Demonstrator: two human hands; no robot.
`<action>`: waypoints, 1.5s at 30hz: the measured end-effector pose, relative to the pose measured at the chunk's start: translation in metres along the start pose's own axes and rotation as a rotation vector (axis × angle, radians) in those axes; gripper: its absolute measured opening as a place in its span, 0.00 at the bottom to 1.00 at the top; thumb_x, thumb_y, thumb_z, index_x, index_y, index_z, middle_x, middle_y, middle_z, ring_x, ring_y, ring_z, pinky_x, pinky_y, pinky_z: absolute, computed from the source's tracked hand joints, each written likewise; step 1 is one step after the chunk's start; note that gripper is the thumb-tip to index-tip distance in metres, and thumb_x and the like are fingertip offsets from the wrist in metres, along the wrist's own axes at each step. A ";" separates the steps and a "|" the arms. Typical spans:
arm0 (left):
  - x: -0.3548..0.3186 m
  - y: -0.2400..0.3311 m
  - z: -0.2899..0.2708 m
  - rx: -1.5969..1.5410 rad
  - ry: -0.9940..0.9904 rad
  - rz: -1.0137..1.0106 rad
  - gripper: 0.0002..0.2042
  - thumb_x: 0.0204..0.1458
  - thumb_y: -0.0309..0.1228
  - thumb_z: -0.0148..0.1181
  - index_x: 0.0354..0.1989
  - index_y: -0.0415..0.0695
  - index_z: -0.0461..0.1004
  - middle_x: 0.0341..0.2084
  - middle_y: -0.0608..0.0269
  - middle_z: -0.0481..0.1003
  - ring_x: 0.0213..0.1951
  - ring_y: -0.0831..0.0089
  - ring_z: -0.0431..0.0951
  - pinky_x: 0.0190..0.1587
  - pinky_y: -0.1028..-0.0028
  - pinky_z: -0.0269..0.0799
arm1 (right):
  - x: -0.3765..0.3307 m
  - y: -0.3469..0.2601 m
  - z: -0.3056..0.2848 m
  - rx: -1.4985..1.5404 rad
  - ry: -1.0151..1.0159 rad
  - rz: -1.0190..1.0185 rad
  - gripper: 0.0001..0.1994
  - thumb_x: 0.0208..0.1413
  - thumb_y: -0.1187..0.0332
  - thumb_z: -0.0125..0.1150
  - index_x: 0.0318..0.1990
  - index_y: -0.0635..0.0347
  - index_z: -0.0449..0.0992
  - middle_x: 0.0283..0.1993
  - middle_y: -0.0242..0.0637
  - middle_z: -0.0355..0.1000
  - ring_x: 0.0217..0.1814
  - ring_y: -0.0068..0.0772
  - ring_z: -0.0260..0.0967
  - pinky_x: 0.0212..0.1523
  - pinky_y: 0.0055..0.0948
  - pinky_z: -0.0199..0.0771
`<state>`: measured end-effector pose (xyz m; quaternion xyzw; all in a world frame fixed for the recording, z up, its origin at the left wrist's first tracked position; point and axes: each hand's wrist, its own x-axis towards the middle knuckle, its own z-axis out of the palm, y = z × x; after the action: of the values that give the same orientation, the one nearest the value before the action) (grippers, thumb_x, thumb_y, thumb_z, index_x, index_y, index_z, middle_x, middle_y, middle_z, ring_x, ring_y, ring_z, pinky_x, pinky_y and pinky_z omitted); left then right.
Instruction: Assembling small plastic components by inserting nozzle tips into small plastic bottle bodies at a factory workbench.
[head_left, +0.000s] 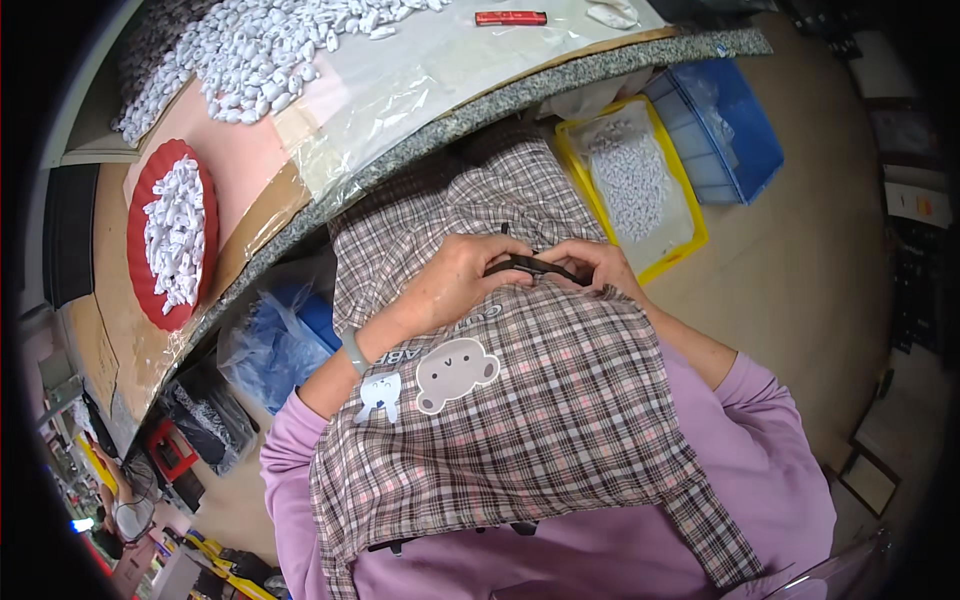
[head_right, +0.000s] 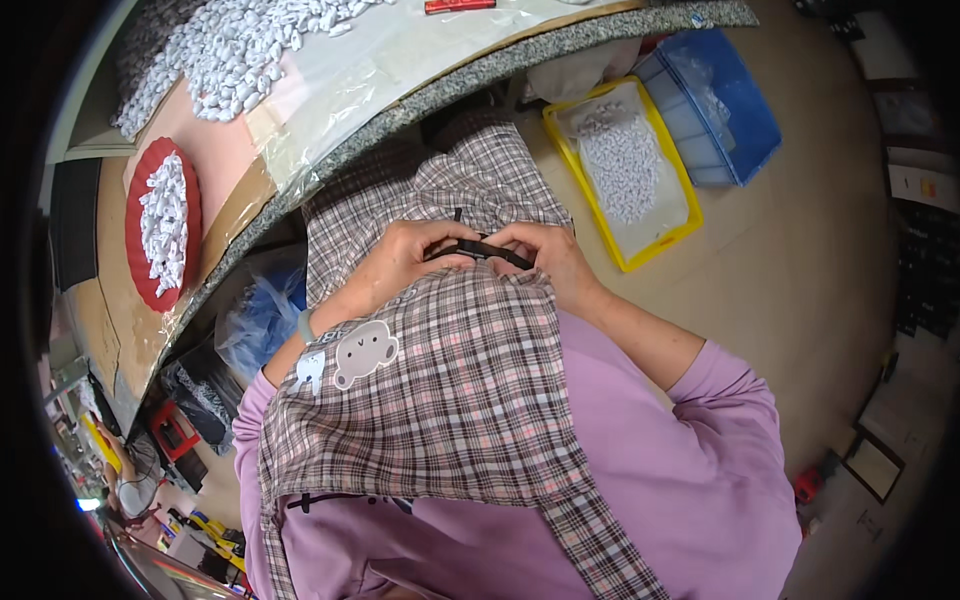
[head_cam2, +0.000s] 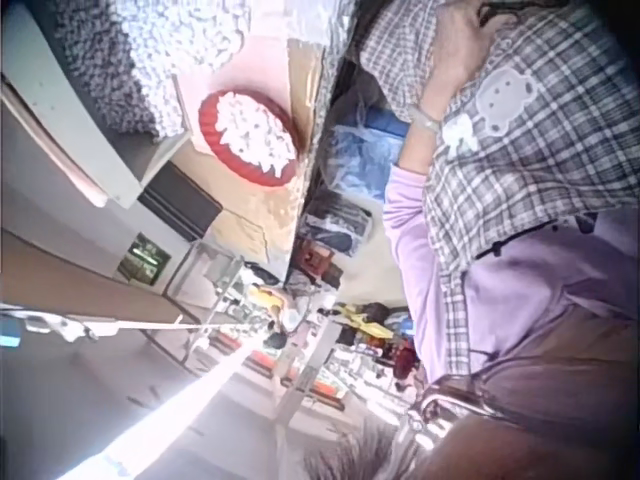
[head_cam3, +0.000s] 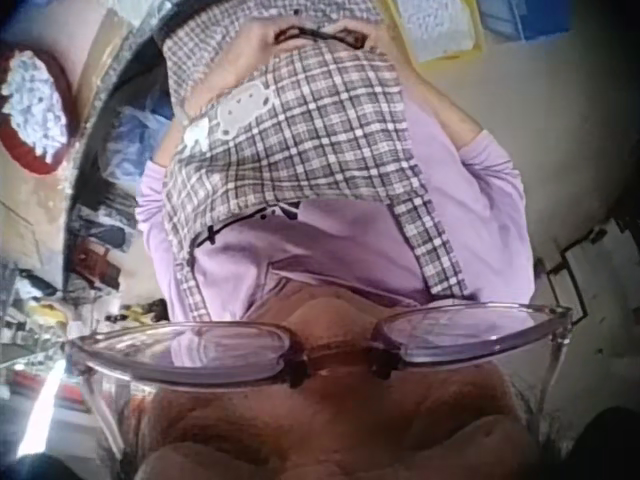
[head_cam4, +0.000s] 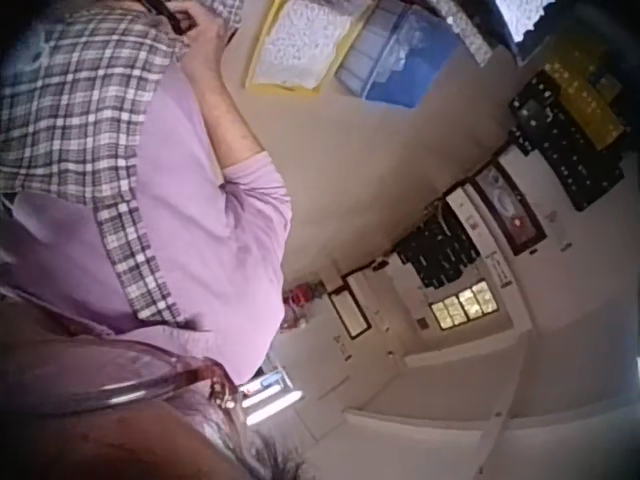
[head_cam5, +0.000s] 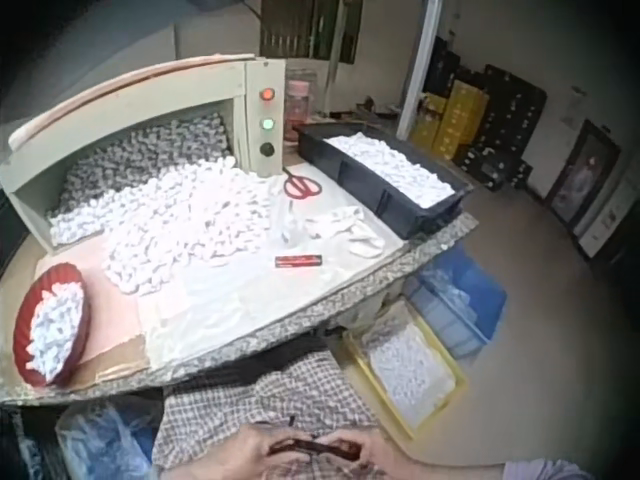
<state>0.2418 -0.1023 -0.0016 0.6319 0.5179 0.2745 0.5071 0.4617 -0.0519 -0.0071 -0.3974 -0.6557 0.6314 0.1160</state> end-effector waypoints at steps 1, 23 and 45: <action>0.000 0.000 0.001 -0.004 -0.006 -0.007 0.14 0.47 0.34 0.63 0.41 0.42 0.78 0.29 0.60 0.79 0.29 0.72 0.79 0.29 0.74 0.74 | 0.000 0.000 0.001 0.065 -0.012 0.043 0.08 0.49 0.74 0.66 0.38 0.61 0.78 0.27 0.24 0.71 0.24 0.09 0.61 0.23 0.15 0.59; -0.008 -0.017 0.013 -0.041 0.135 0.184 0.15 0.41 0.28 0.67 0.39 0.38 0.77 0.26 0.48 0.78 0.30 0.54 0.79 0.36 0.65 0.75 | 0.004 0.007 -0.004 -0.026 -0.051 0.162 0.08 0.51 0.78 0.63 0.40 0.63 0.77 0.33 0.30 0.76 0.32 0.13 0.69 0.32 0.14 0.68; 0.001 -0.033 0.022 -0.053 0.092 -0.021 0.13 0.39 0.34 0.69 0.33 0.41 0.80 0.26 0.57 0.79 0.30 0.66 0.80 0.33 0.71 0.75 | 0.012 0.016 -0.018 0.083 -0.231 0.149 0.15 0.49 0.76 0.66 0.45 0.67 0.72 0.38 0.35 0.76 0.37 0.19 0.72 0.41 0.19 0.70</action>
<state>0.2493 -0.1109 -0.0393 0.5996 0.5399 0.3116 0.5019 0.4713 -0.0323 -0.0228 -0.3645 -0.6068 0.7063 0.0089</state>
